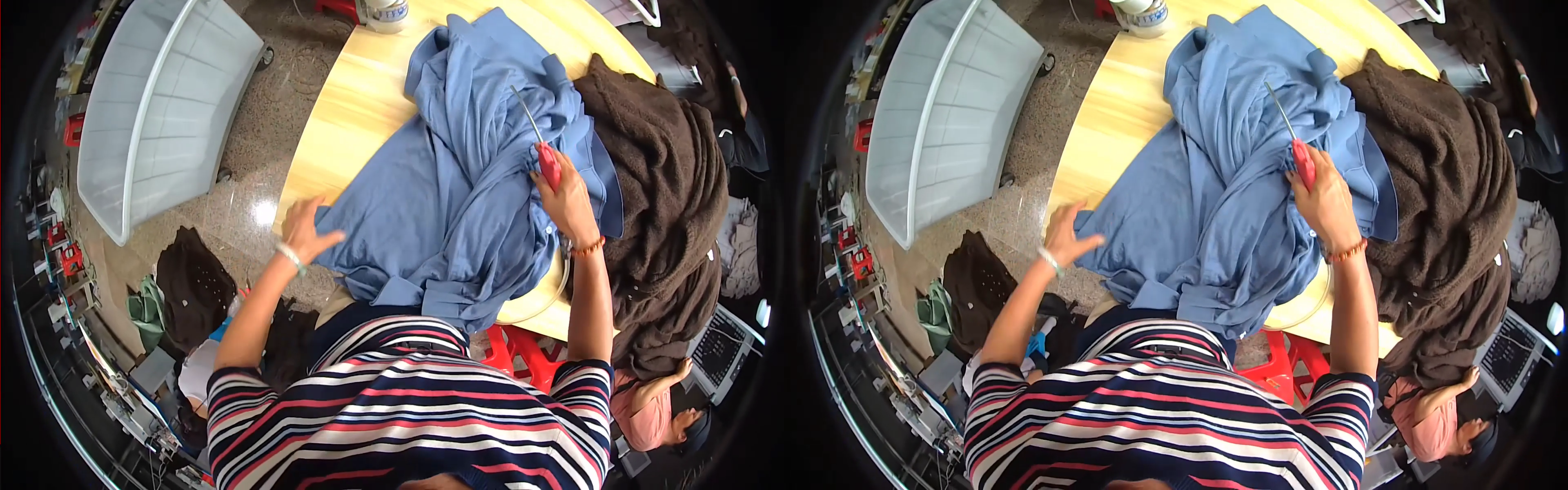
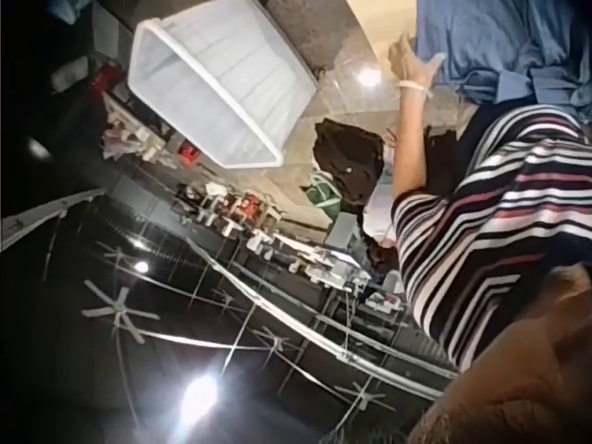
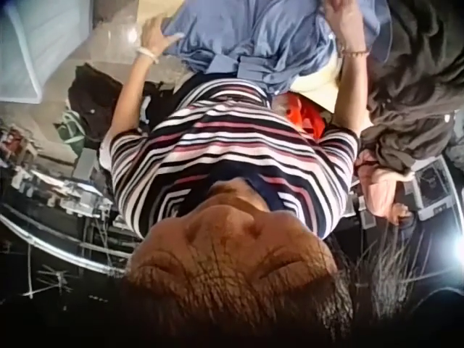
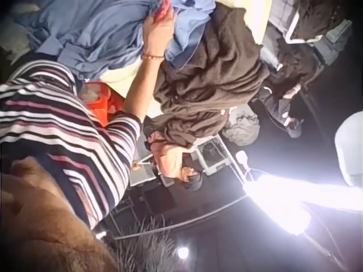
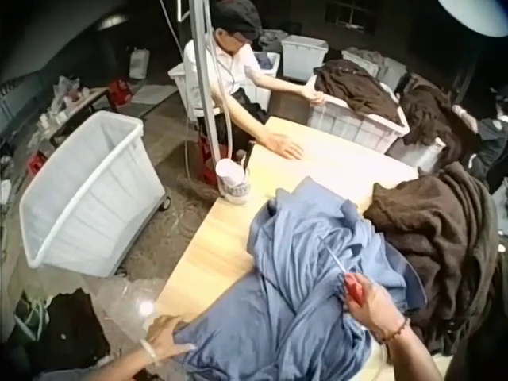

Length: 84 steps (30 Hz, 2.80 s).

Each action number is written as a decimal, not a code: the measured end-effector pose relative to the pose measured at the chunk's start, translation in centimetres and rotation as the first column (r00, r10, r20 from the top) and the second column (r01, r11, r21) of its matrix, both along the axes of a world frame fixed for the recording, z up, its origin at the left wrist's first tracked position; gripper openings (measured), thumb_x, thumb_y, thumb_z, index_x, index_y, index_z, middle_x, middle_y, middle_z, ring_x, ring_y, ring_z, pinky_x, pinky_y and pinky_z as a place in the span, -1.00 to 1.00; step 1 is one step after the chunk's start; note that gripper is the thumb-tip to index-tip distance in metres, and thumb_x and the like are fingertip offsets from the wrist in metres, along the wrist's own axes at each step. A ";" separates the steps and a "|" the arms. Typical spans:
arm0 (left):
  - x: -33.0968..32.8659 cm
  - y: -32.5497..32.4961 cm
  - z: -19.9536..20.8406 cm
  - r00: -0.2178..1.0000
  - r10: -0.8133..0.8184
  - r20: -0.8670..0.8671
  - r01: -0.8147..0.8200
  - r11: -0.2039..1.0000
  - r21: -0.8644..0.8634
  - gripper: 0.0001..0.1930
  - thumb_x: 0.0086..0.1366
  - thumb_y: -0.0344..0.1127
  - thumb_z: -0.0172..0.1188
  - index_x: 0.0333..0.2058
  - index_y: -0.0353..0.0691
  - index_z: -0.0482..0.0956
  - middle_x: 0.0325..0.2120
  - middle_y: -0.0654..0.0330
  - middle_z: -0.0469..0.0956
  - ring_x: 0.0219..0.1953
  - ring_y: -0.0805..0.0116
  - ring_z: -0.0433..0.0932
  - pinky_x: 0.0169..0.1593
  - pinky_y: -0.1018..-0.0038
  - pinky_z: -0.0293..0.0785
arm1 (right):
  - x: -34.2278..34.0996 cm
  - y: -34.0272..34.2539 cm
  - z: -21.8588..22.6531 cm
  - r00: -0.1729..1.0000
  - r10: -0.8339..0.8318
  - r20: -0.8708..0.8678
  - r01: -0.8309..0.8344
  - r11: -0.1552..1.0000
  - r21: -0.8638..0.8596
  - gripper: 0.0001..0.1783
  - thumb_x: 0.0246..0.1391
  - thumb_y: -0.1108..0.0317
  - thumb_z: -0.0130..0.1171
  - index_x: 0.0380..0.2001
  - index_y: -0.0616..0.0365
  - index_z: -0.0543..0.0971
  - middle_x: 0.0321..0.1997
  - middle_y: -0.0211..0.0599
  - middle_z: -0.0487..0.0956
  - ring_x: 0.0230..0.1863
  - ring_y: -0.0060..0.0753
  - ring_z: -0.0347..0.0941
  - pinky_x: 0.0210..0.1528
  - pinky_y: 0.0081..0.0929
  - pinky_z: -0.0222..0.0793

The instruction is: Trim loose threads and excess fabric from blue shirts using scissors.

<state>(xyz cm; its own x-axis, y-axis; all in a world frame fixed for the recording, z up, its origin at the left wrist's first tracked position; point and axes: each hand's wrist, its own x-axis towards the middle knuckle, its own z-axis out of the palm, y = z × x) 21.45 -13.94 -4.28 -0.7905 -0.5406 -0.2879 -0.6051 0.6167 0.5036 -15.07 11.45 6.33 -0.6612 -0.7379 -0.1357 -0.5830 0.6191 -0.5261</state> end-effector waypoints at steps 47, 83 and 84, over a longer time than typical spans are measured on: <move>-23.8 5.8 -4.3 0.962 0.052 -0.269 0.028 0.958 0.285 0.16 -0.17 0.14 0.46 0.26 -0.44 0.04 0.21 -0.31 0.14 0.27 -0.27 0.10 0.34 -0.09 -0.14 | 1.8 6.9 -11.6 0.798 -0.253 0.547 0.378 0.917 -0.127 -0.31 -0.06 0.21 0.26 0.15 0.20 0.31 0.11 0.08 0.42 0.16 0.11 0.34 0.16 -0.25 0.27; -35.8 7.4 -1.9 0.932 -0.361 -0.006 0.327 0.851 -0.410 -0.14 -0.05 0.20 0.31 0.21 -0.04 0.33 0.37 -0.18 -0.22 0.40 -0.29 -0.41 0.20 -0.44 -0.52 | -14.1 1.5 -11.4 0.878 -0.290 0.380 0.430 0.827 -0.362 -0.44 0.10 0.29 0.17 0.14 0.32 0.36 0.01 0.16 0.52 0.12 0.00 0.45 0.14 -0.31 0.32; -36.5 6.9 -2.1 0.932 -0.363 -0.008 0.327 0.849 -0.416 -0.14 -0.05 0.20 0.31 0.21 -0.04 0.33 0.37 -0.18 -0.22 0.40 -0.29 -0.41 0.20 -0.44 -0.52 | -13.7 1.8 -11.0 0.877 -0.299 0.376 0.431 0.834 -0.343 -0.43 0.10 0.29 0.17 0.14 0.31 0.36 0.02 0.16 0.52 0.12 0.02 0.44 0.14 -0.31 0.32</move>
<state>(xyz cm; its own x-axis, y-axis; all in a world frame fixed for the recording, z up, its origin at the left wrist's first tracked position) -15.08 -7.05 -6.38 -0.9588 -0.2825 -0.0304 -0.2825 0.9368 0.2062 -28.75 13.29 -4.69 -0.8694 -0.4812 -0.1123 -0.1331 0.4469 -0.8846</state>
